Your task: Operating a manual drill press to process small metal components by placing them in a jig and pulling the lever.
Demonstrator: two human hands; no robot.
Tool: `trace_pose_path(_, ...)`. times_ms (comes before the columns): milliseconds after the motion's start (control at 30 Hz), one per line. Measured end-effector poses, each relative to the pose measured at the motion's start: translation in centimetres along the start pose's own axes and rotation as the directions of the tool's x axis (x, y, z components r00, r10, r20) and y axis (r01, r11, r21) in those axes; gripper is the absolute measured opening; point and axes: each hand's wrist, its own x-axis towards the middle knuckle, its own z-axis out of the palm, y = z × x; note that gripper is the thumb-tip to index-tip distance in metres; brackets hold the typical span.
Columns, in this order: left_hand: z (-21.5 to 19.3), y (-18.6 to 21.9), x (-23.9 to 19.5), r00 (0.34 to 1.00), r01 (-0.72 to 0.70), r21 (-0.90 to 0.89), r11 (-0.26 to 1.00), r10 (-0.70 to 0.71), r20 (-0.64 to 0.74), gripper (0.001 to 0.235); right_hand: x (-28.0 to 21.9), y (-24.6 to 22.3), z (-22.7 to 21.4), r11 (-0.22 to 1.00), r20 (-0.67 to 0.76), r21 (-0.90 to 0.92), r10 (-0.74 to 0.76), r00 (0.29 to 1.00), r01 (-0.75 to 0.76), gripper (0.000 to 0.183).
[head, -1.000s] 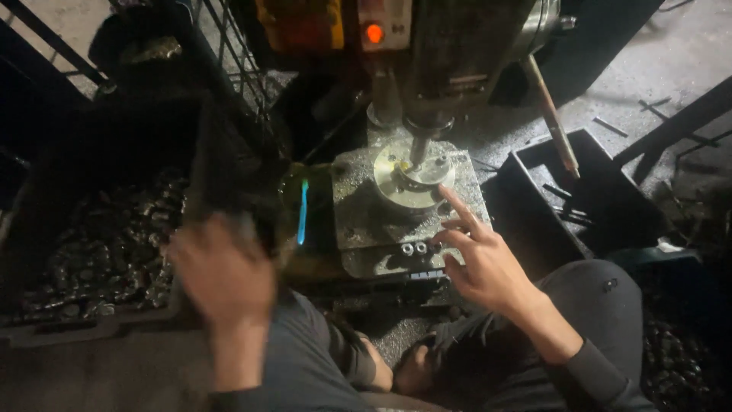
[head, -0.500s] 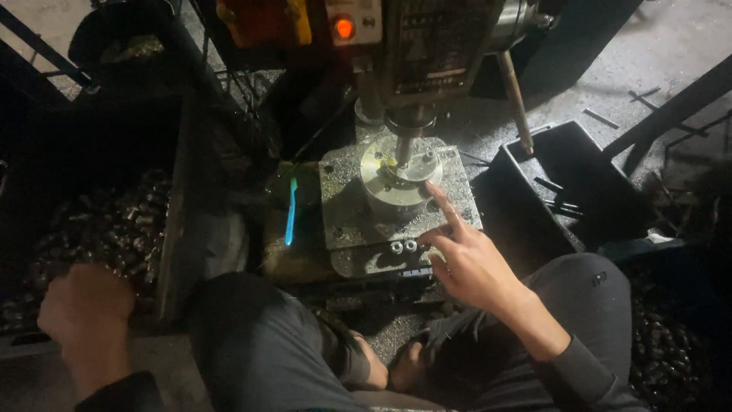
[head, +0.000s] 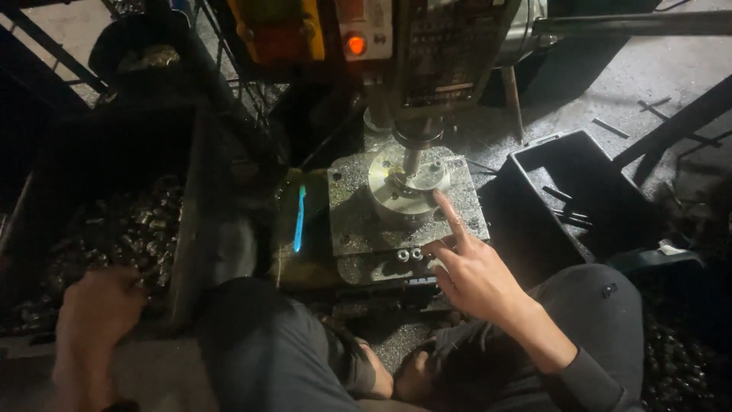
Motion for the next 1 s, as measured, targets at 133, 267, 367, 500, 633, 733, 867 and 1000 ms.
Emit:
trace_pose_path(133, -1.9, 2.2, -1.4, 0.976, 0.218, -0.185, 0.958, -0.212, 0.051, 0.021, -0.2, 0.1, 0.0, 1.0, -0.005, 0.0, -0.018, 1.0, 0.018, 0.024)
trace_pose_path(267, -1.6, 2.3, -0.9, 0.955, 0.294, -0.148, 0.944, -0.296, 0.008, 0.028, -0.2, 0.0, -0.1, 0.999, -0.025, 0.01, -0.043, 0.999, 0.043, 0.019)
trace_pose_path(367, 5.0, -3.3, 2.3, 0.834, -0.091, -0.333, 0.939, -0.111, -0.541, 0.031, -0.2, 0.0, 0.0, 1.0, 0.005, 0.003, 0.002, 1.0, -0.002, 0.019)
trace_pose_path(500, -2.5, 5.6, -6.5, 0.803, -0.39, -0.796, 0.463, -0.251, -0.54, 0.051, -0.2, 0.0, 0.3, 1.0, -0.01, 0.0, -0.005, 1.0, 0.005, 0.021)
trace_pose_path(633, 1.1, 11.1, -6.6, 0.946, -0.317, -0.912, -0.261, -0.153, -0.285, 0.037, -0.2, 0.3, 0.1, 1.0, -0.02, 0.015, -0.023, 1.0, 0.023, 0.017)
trace_pose_path(733, 4.0, 17.3, -7.7, 0.979, -0.199, -0.864, -0.462, -0.059, -0.194, 0.031, 0.1, 0.1, 0.1, 0.997, -0.039, 0.065, -0.029, 0.999, 0.032, 0.024)
trace_pose_path(867, 6.2, 22.1, -9.1, 0.889, -0.427, -0.902, 0.068, 0.214, -0.405, 0.023, 0.0, 0.1, 0.6, 0.999, -0.014, 0.041, 0.029, 0.999, -0.029, 0.028)
trace_pose_path(1000, 6.1, 23.6, -10.0, 0.815, -0.567, -0.781, 0.262, 0.317, -0.485, 0.03, -0.1, 0.4, 0.9, 0.999, -0.03, 0.047, -0.016, 0.999, 0.018, 0.024)
